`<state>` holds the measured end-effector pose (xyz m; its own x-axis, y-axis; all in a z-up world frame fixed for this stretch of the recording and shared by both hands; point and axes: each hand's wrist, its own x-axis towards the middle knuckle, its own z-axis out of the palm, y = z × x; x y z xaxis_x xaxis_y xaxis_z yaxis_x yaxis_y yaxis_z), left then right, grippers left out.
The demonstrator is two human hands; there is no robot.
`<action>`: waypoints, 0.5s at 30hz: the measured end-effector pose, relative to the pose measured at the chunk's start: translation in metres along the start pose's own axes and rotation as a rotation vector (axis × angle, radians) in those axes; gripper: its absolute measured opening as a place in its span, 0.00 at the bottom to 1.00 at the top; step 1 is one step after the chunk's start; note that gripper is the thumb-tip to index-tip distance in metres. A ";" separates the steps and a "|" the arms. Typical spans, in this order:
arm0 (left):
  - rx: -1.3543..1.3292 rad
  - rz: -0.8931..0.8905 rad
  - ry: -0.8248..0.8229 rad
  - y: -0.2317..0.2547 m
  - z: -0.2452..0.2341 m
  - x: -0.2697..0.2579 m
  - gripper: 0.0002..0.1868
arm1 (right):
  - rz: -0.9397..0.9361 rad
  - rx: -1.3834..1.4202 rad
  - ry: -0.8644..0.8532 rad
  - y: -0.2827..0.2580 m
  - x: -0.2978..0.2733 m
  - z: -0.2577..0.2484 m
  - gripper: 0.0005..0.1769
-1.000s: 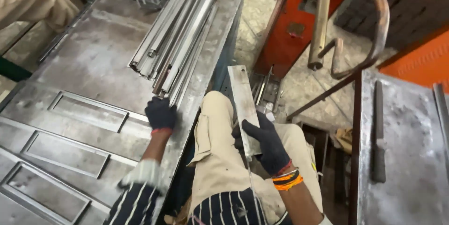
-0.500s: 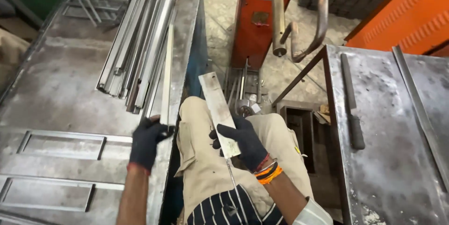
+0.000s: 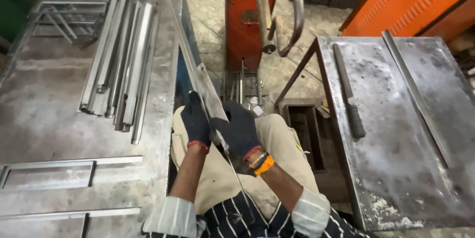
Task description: Assembling and spot welding metal strips to create rectangular frames at a manual workstation.
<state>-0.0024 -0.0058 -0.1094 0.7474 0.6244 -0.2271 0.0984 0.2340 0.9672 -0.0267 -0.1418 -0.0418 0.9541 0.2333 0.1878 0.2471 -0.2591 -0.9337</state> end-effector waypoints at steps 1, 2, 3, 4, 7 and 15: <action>0.003 -0.003 -0.012 -0.004 0.006 -0.007 0.25 | 0.005 -0.003 0.011 0.001 0.004 0.000 0.22; 0.004 0.107 -0.017 -0.009 0.012 -0.014 0.25 | 0.015 -0.143 0.044 0.002 0.008 -0.001 0.20; 0.003 0.217 -0.021 -0.013 0.018 -0.021 0.26 | 0.026 -0.282 0.077 0.002 0.013 -0.002 0.18; 0.005 0.218 -0.031 -0.019 0.017 -0.025 0.26 | 0.029 -0.282 0.087 0.001 0.015 -0.001 0.18; -0.004 0.337 -0.053 -0.017 0.019 -0.037 0.25 | 0.030 -0.251 0.195 -0.010 0.027 -0.001 0.18; 0.204 0.519 -0.175 0.000 0.000 -0.106 0.24 | -0.260 0.134 0.179 -0.029 0.078 -0.021 0.18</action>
<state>-0.0819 -0.0723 -0.0856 0.8270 0.4827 0.2882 -0.1985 -0.2289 0.9530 0.0438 -0.1359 0.0063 0.8795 0.1045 0.4642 0.4729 -0.0841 -0.8771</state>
